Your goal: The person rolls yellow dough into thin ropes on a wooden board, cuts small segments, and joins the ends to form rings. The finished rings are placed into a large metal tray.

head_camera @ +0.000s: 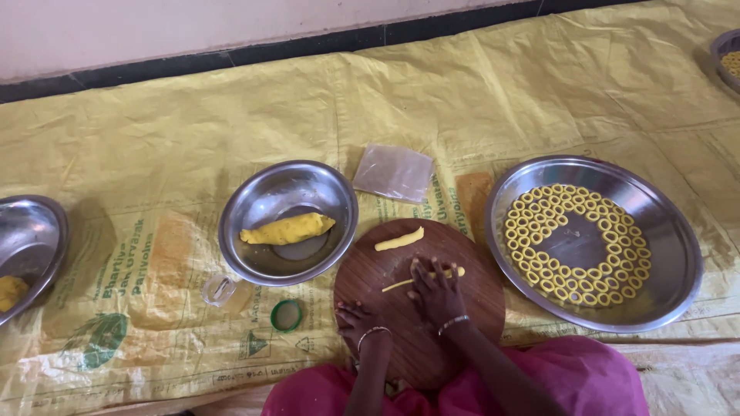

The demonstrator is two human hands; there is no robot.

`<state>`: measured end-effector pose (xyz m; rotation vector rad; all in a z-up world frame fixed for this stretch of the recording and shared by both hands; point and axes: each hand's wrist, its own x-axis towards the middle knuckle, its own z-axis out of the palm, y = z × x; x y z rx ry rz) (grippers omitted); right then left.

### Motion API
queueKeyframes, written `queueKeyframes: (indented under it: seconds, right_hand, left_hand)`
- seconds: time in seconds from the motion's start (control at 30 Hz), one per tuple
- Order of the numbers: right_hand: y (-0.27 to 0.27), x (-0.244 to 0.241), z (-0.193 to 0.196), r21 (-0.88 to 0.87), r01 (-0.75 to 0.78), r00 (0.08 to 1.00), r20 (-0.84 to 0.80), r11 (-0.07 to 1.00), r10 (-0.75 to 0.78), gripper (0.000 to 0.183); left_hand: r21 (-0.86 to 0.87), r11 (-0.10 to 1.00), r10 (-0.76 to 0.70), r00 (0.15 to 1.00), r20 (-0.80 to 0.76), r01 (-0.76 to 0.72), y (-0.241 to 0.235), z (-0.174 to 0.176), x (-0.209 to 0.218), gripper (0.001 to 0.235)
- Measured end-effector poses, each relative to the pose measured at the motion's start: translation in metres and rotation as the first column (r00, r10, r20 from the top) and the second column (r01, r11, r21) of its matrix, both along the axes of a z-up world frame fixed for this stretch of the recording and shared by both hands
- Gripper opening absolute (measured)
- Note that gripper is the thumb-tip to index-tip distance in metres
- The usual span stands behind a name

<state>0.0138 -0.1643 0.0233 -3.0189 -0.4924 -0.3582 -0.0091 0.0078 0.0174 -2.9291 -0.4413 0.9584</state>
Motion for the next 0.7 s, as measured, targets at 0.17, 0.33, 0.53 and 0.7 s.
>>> queueKeyframes:
  seconds: [0.17, 0.33, 0.53, 0.7]
  right_hand:
    - [0.002, 0.003, 0.003, -0.041, 0.022, 0.998, -0.066, 0.999, -0.025, 0.065]
    - [-0.005, -0.051, 0.011, -0.033, -0.012, 0.999, -0.052, 0.999, 0.01, 0.07]
    - [-0.002, -0.019, 0.014, -0.044, 0.006, 1.0, 0.002, 0.999, -0.006, 0.064]
    - [-0.003, -0.008, 0.018, -0.001, 0.01, 0.995, -0.103, 1.0, -0.01, 0.061]
  left_hand:
    - [-0.001, 1.0, -0.002, 1.0, 0.01, 0.002, -0.001, 0.003, 0.001, 0.105]
    - [-0.019, 0.999, 0.04, 0.999, 0.001, -0.04, -0.002, -0.001, 0.002, 0.103]
    - [0.01, 1.0, 0.023, 0.999, -0.04, -0.023, -0.003, -0.006, 0.008, 0.106]
    - [0.039, 0.999, -0.031, 0.998, 0.047, 0.029, 0.0, -0.012, -0.002, 0.105]
